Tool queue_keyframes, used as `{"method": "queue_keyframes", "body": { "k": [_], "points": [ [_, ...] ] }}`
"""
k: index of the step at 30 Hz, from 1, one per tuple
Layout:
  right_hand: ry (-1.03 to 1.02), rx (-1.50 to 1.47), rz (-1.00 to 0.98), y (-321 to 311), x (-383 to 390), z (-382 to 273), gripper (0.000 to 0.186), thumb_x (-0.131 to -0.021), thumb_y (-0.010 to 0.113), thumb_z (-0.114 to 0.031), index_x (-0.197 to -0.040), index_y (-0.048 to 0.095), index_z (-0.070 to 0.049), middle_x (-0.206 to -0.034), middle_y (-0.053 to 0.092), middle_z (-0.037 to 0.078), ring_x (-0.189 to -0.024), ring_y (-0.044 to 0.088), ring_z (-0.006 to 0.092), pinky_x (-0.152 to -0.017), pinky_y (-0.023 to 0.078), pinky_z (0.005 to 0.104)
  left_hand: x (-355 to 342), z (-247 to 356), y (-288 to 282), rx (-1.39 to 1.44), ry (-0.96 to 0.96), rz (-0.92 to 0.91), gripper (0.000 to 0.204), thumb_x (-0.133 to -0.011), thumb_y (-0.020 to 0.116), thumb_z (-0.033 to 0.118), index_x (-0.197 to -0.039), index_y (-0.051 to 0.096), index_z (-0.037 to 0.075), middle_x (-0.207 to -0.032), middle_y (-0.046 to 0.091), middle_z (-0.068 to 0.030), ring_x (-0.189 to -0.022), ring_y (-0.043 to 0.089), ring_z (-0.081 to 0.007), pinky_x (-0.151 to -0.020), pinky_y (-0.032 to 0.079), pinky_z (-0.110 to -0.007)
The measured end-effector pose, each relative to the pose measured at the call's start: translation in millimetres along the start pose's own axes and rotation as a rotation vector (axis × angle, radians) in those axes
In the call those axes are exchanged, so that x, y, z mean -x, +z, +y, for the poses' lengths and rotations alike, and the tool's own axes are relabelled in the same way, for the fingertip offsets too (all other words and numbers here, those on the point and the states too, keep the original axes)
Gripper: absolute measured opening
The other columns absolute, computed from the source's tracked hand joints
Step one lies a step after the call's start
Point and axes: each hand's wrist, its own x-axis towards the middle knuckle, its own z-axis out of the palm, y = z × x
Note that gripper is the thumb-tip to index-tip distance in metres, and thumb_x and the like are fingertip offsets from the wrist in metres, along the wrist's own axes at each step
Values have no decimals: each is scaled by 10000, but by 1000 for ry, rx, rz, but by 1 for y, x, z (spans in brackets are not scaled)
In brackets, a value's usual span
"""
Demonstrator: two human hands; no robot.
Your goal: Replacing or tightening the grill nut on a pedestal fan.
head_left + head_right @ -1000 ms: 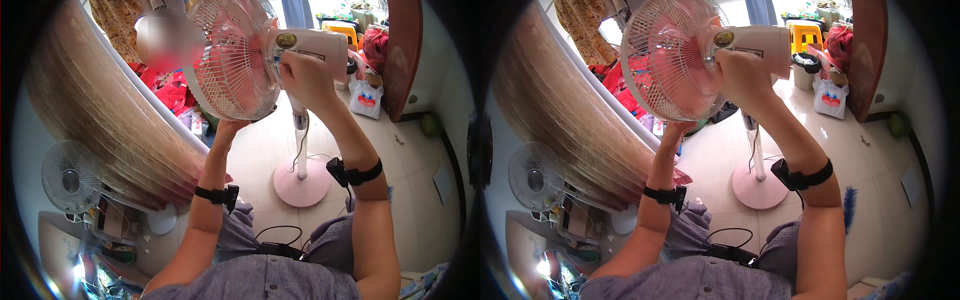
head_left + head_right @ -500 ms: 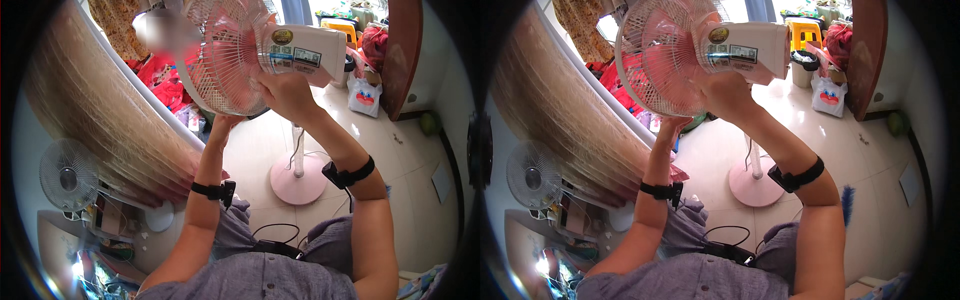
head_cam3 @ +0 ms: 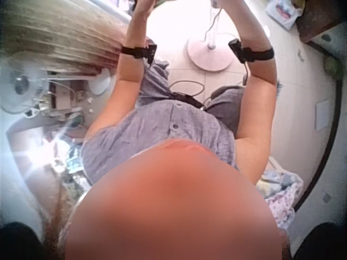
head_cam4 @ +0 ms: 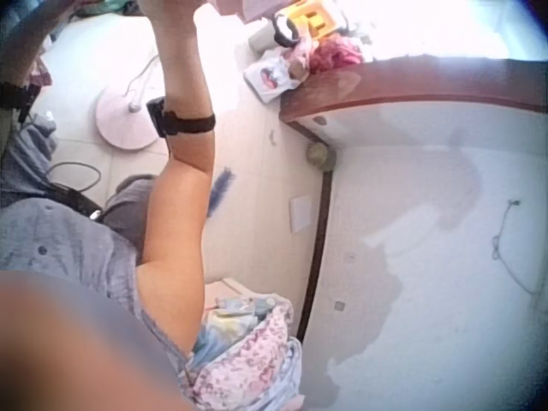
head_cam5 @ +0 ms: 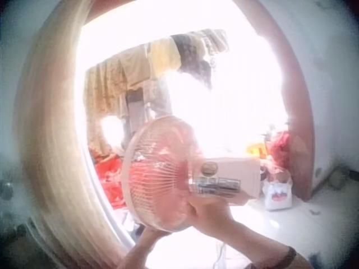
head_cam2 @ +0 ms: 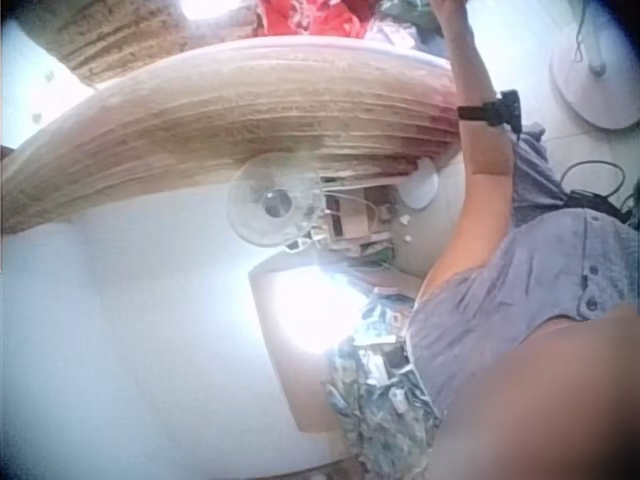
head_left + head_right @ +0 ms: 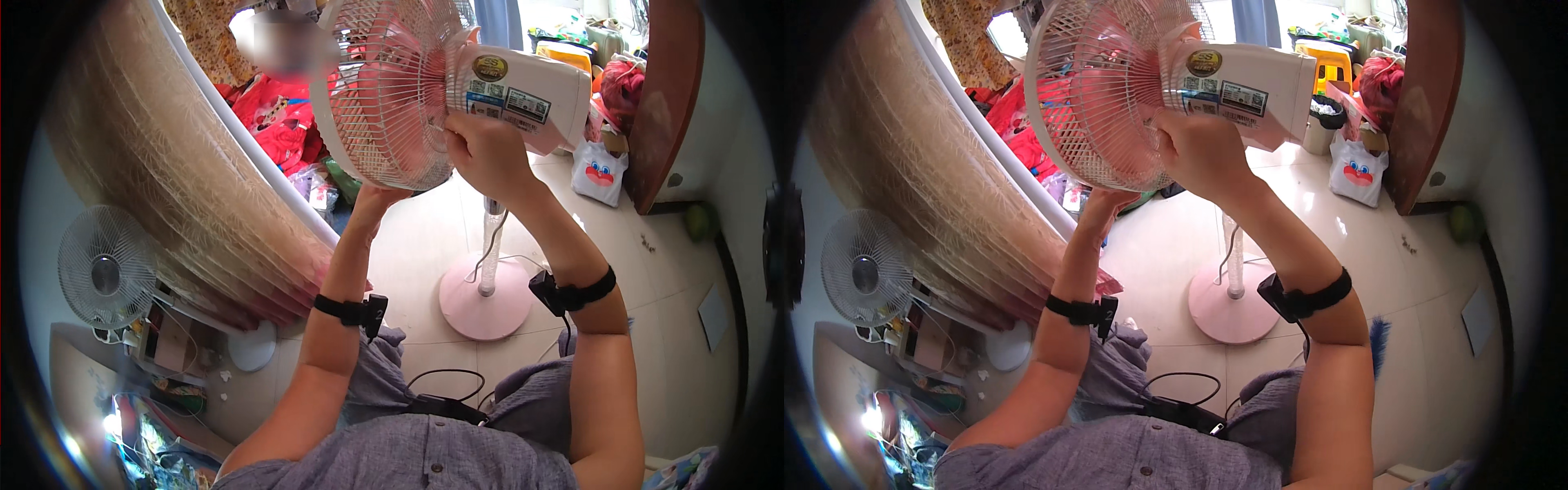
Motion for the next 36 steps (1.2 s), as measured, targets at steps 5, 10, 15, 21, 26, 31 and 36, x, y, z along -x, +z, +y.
{"method": "queue_keyframes", "body": {
  "k": [5, 10, 15, 21, 26, 31, 36],
  "points": [
    [40, 169, -35, 4, -1, 8, 52, -804, 593, -95, -795, 609, -47, -654, 601, 158, -605, 616, 323, -551, 485, 406, -1, 1, -4, 22, -47, 21, 527, -740, 737, 76, -1224, 533, 30, -1098, 612, -56, -993, 591, -161, -863, 484, -302],
    [11, 258, -135, 22, 13, 15, 59, -805, 603, -113, -816, 619, -58, -627, 592, 146, -586, 607, 325, -547, 482, 401, -4, 0, -3, 4, -84, 34, 557, -744, 701, 40, -1262, 495, 46, -1159, 584, -69, -1016, 592, -183, -888, 481, -317],
    [-188, -35, -318, -8, 9, 16, 103, -767, 599, -93, -859, 644, -82, -654, 622, 132, -611, 622, 328, -554, 480, 412, -3, 1, 1, 19, -81, 48, 570, -741, 697, 33, -1270, 486, 51, -1158, 584, -65, -1011, 593, -185, -897, 475, -321],
    [-241, -1, -357, -3, 7, 7, 46, -790, 618, -100, -772, 593, -66, -616, 586, 123, -569, 598, 302, -523, 456, 389, -2, 0, -2, 13, -77, 53, 508, -743, 707, 39, -1220, 530, 44, -1099, 613, -59, -982, 597, -164, -859, 479, -315],
    [-223, 101, -227, -1, 7, 14, 53, -775, 630, -96, -796, 586, -74, -563, 566, 101, -525, 585, 296, -499, 438, 393, -3, -2, 0, 28, -11, 40, 464, -754, 712, 39, -1190, 552, 38, -1067, 627, -60, -953, 607, -159, -824, 488, -292],
    [-347, -34, -254, -3, 8, -31, 91, -756, 641, -79, -826, 584, -92, -533, 549, 93, -495, 576, 289, -496, 435, 385, 2, 7, 1, 54, -20, -17, 436, -758, 705, 12, -1174, 575, 25, -1088, 635, -72, -993, 609, -170, -856, 494, -301],
    [-276, -68, -176, -2, 2, -24, 94, -768, 652, -72, -859, 633, -84, -559, 560, 107, -499, 576, 298, -508, 446, 358, 2, 9, 3, -15, -42, -42, 497, -758, 695, 11, -1228, 535, 38, -1141, 614, -74, -1028, 601, -180, -899, 487, -313]
  ]
}}
